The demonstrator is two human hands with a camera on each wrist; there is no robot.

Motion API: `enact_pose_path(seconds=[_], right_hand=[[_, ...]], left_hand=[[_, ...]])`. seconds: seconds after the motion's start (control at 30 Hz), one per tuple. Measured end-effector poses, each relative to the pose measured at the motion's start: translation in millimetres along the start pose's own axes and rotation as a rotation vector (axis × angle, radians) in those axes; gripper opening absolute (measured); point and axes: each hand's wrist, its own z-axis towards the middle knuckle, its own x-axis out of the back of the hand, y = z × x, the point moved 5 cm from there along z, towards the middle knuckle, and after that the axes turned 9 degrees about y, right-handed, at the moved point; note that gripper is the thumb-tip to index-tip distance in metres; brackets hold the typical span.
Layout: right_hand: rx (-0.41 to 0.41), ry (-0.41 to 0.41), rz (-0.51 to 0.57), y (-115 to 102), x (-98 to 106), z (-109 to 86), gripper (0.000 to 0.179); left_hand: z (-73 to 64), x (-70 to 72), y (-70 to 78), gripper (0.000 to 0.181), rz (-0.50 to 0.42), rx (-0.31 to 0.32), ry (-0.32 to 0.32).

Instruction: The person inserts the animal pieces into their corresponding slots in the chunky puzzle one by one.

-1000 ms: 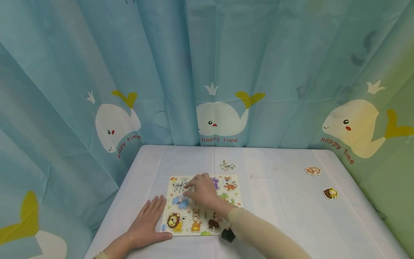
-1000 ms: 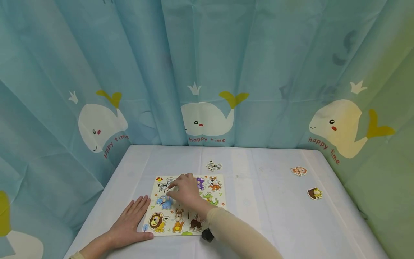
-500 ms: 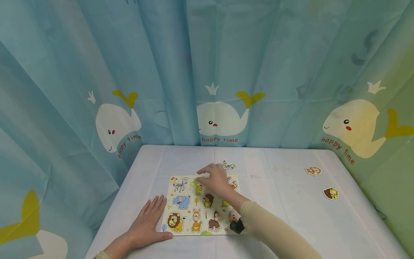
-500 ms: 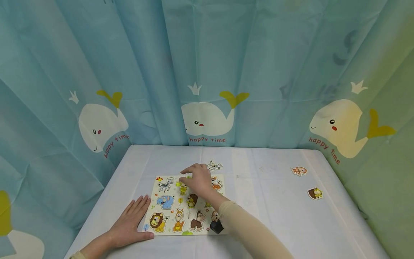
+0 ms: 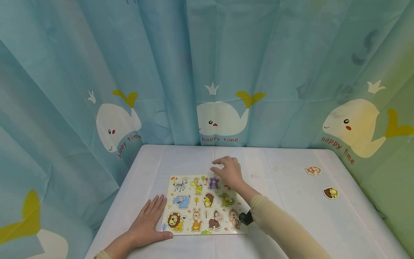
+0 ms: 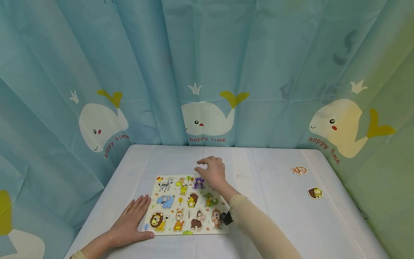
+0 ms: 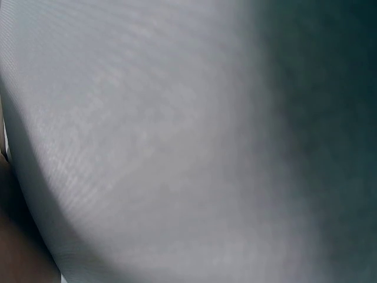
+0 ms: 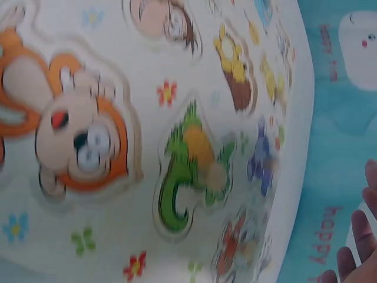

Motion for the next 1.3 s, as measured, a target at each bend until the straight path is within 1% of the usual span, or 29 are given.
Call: enact_pose_path(seconds=[0.17, 0.33, 0.5, 0.67, 0.87, 1.1, 1.3], right_hand=[[-0.065, 0.038, 0.016, 14, 12, 8.3, 0.029], [-0.123, 0.066, 0.008, 28, 21, 12.0, 0.031], [-0.167, 0.081, -0.032, 42, 23, 14.4, 0.033], [-0.185, 0.097, -0.056, 51, 25, 15.8, 0.033], [-0.217, 0.093, -0.092, 64, 22, 15.7, 0.034], [-0.260, 0.081, -0.123, 75, 15, 14.5, 0.035], [-0.282, 0.100, -0.168, 74, 9, 13.1, 0.035]], left_hand=[[0.6, 1.0, 0.0, 0.125, 0.006, -0.003, 0.002], [1.4, 1.4, 0.9, 0.124, -0.013, -0.010, 0.008], [0.8, 0.8, -0.2, 0.124, -0.022, -0.005, 0.016], [0.2, 0.1, 0.2, 0.124, -0.031, -0.009, 0.028], [0.2, -2.1, -1.2, 0.126, -0.023, 0.014, -0.010], [-0.7, -2.5, -2.5, 0.125, -0.002, -0.004, 0.021], [0.1, -2.5, -2.3, 0.126, -0.009, 0.010, -0.012]])
